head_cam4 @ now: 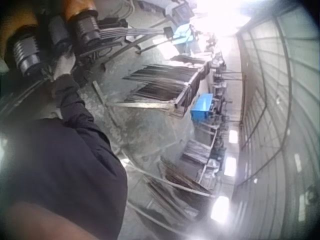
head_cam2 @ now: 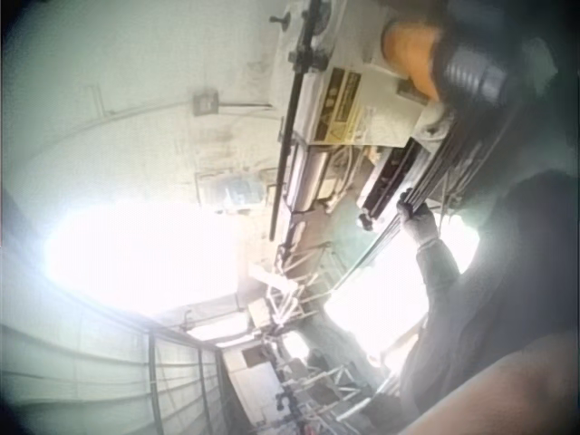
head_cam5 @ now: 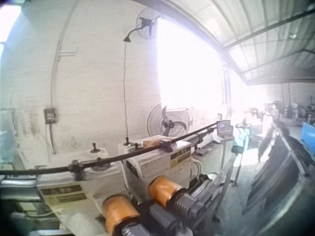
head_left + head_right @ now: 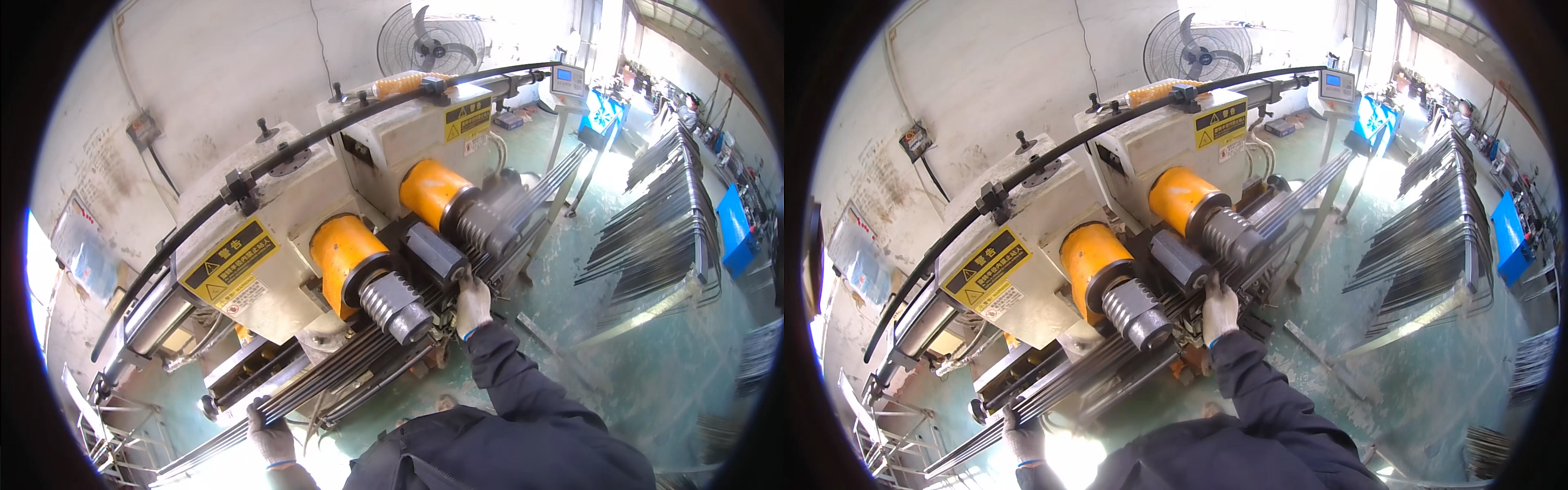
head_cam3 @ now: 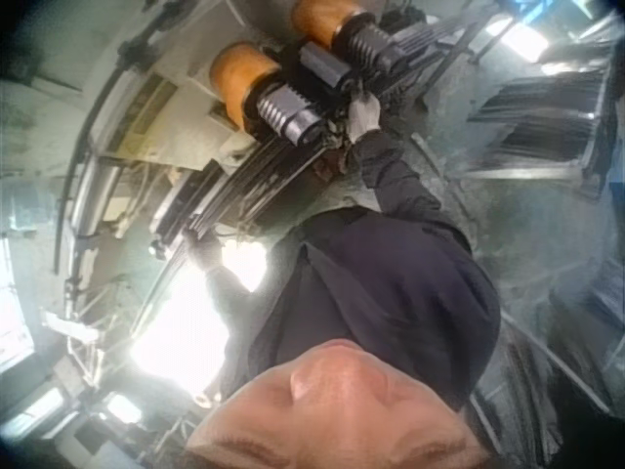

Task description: The person repeatedly picks up straight metal rods from a rack, feeds them into a bending machine, and removes the bent rods to place them on a nearby rack. The process is continuous and repetitive throughout the clip.

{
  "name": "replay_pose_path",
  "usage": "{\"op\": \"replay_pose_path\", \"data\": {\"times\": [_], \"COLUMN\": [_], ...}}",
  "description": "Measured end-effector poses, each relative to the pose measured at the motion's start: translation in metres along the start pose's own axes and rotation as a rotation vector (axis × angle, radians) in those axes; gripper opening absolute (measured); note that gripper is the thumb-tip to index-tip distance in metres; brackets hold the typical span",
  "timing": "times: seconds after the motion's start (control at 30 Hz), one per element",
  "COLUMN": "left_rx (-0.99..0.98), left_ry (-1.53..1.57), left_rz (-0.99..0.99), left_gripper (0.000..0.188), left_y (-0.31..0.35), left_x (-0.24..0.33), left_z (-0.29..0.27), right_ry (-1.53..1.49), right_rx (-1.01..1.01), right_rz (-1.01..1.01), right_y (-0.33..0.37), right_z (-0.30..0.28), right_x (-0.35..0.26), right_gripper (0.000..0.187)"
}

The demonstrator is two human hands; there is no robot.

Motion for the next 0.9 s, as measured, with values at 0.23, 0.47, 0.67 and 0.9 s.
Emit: {"op": "replay_pose_path", "data": {"times": [0.23, 0.47, 0.67, 0.9], "left_rx": [-0.108, 0.029, 0.119, -0.049], "left_ry": [0.071, 0.083, -0.070, -0.156], "left_rz": [-0.106, 0.118, 0.200, -0.139], "left_gripper": [0.036, 0.029, 0.035, 0.047], "left_y": [0.017, -0.009, 0.008, 0.035], "left_x": [-0.042, 0.023, -0.012, -0.063], "left_z": [0.053, -0.070, -0.018, 0.051], "right_ry": [-0.393, -0.382, -0.189, -0.054], "right_rx": [0.143, 0.081, 0.031, -0.196], "right_rz": [0.245, 0.494, 0.571, 0.516], "right_y": [0.037, 0.072, 0.090, 0.108], "right_z": [-0.034, -0.107, -0.120, -0.097], "right_x": [0.024, 0.070, 0.124, 0.111], "right_gripper": [0.039, 0.028, 0.028, 0.023]}}
Point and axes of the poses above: each hand's wrist, its own y-axis away from the middle knuckle, its own z-axis out of the palm, x = y × z, the point moved 9 cm from there along -y, towards the middle knuckle, and after that the axes turned 10 degrees about -y, right-handed, at the moved point
